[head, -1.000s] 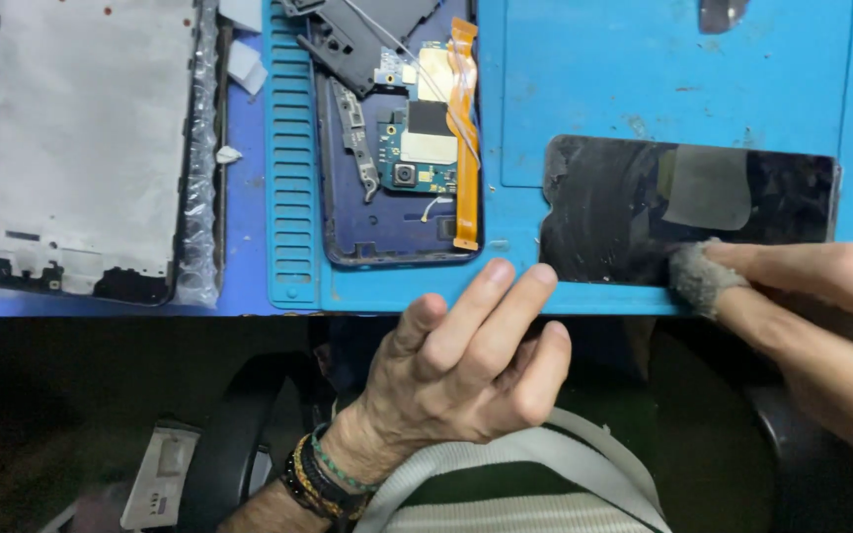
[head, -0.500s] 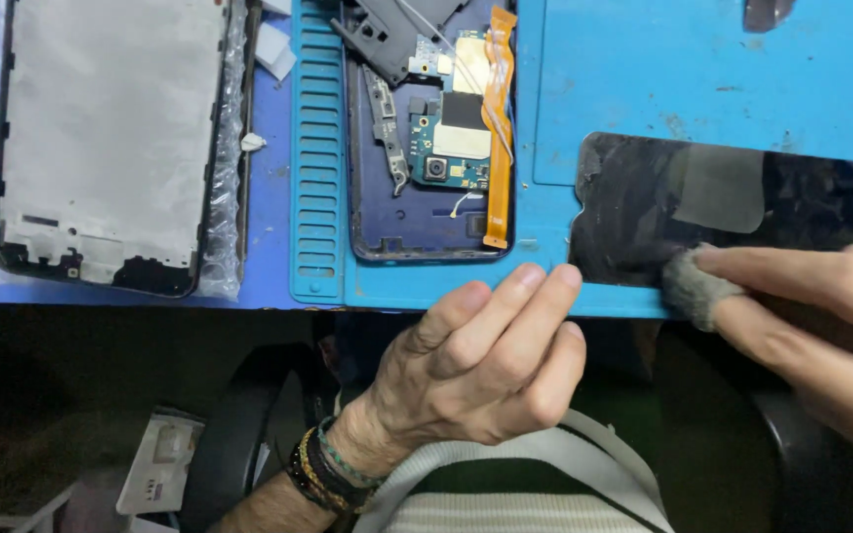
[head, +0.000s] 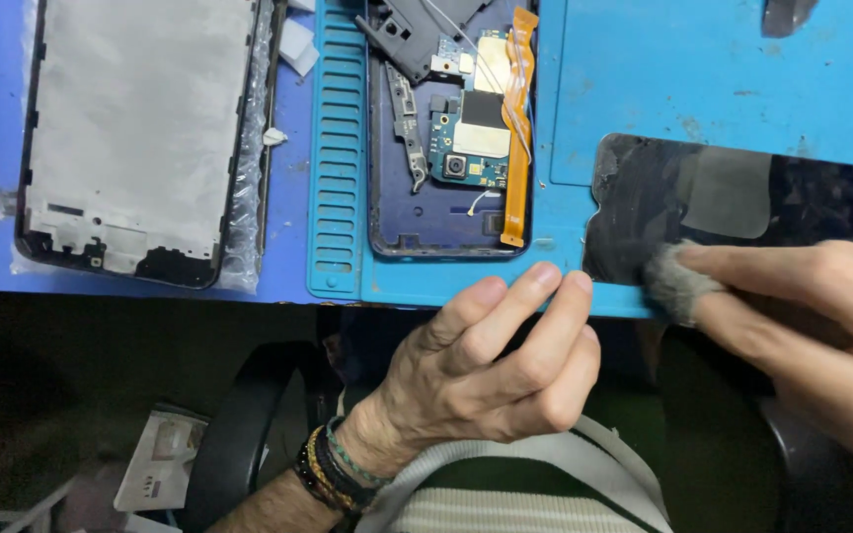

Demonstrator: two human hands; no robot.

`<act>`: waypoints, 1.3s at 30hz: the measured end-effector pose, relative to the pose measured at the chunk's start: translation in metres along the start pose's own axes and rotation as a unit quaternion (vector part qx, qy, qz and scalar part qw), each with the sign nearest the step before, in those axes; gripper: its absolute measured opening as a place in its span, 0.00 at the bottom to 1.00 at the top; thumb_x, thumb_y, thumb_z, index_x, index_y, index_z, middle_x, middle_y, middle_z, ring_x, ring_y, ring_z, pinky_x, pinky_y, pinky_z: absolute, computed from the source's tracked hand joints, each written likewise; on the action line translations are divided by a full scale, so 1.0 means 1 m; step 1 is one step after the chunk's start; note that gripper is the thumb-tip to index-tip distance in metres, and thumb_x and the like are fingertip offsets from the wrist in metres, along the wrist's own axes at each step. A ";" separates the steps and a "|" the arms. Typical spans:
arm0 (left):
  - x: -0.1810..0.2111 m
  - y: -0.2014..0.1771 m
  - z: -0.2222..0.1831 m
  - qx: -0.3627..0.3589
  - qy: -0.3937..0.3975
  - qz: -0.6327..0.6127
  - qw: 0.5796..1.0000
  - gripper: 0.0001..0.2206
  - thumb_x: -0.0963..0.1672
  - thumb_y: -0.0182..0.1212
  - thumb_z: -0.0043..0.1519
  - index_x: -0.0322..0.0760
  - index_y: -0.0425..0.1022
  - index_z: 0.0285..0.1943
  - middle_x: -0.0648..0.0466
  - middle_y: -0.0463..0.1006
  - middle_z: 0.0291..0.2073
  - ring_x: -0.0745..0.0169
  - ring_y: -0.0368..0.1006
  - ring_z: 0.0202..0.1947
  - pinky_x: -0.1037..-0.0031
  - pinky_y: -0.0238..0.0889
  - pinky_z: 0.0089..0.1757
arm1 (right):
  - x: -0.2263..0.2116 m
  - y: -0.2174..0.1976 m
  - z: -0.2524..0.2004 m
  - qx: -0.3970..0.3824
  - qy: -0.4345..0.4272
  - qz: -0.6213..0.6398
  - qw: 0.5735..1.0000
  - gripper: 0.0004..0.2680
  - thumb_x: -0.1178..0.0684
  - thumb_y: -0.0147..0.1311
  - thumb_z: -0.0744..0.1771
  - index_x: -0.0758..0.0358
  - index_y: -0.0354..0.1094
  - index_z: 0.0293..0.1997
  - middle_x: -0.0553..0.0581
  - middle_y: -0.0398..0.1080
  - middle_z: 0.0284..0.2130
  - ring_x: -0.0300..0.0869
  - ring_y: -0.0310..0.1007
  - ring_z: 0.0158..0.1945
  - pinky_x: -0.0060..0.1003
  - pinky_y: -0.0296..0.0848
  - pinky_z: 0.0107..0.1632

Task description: The person cleans a detached smartphone screen using a grey cloth. They repeatedly wipe the surface of the screen, occasionally reaching for a bottle to apply liquid to the cloth before continuing to wipe the screen.

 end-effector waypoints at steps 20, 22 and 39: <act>-0.004 -0.005 -0.004 0.007 -0.003 -0.067 0.998 0.07 0.41 0.65 0.68 0.47 0.72 0.49 0.58 0.73 0.52 0.64 0.72 0.61 0.71 0.55 0.63 | -0.010 0.000 0.021 0.015 -0.124 -0.029 0.992 0.07 0.62 0.60 0.60 0.70 0.76 0.38 0.69 0.76 0.48 0.46 0.76 0.30 0.41 0.73 0.30; -0.006 -0.005 -0.004 0.008 -0.010 -0.059 0.998 0.08 0.40 0.65 0.68 0.48 0.70 0.48 0.60 0.73 0.51 0.66 0.72 0.61 0.72 0.54 0.64 | 0.003 0.006 0.009 0.026 -0.071 0.010 0.997 0.07 0.63 0.60 0.58 0.69 0.77 0.36 0.70 0.76 0.50 0.42 0.70 0.23 0.36 0.69 0.25; -0.006 -0.005 -0.007 0.010 -0.016 -0.066 0.998 0.08 0.41 0.65 0.68 0.48 0.70 0.46 0.60 0.72 0.51 0.66 0.71 0.61 0.71 0.54 0.64 | -0.006 0.004 0.025 0.015 -0.033 0.015 0.999 0.11 0.62 0.60 0.59 0.72 0.76 0.42 0.69 0.76 0.49 0.45 0.73 0.27 0.38 0.70 0.29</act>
Point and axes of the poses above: each hand's wrist, its own z-axis towards the middle knuckle, its own y-axis out of the palm, x = y × z, the point moved 6 cm from there along z, towards the middle knuckle
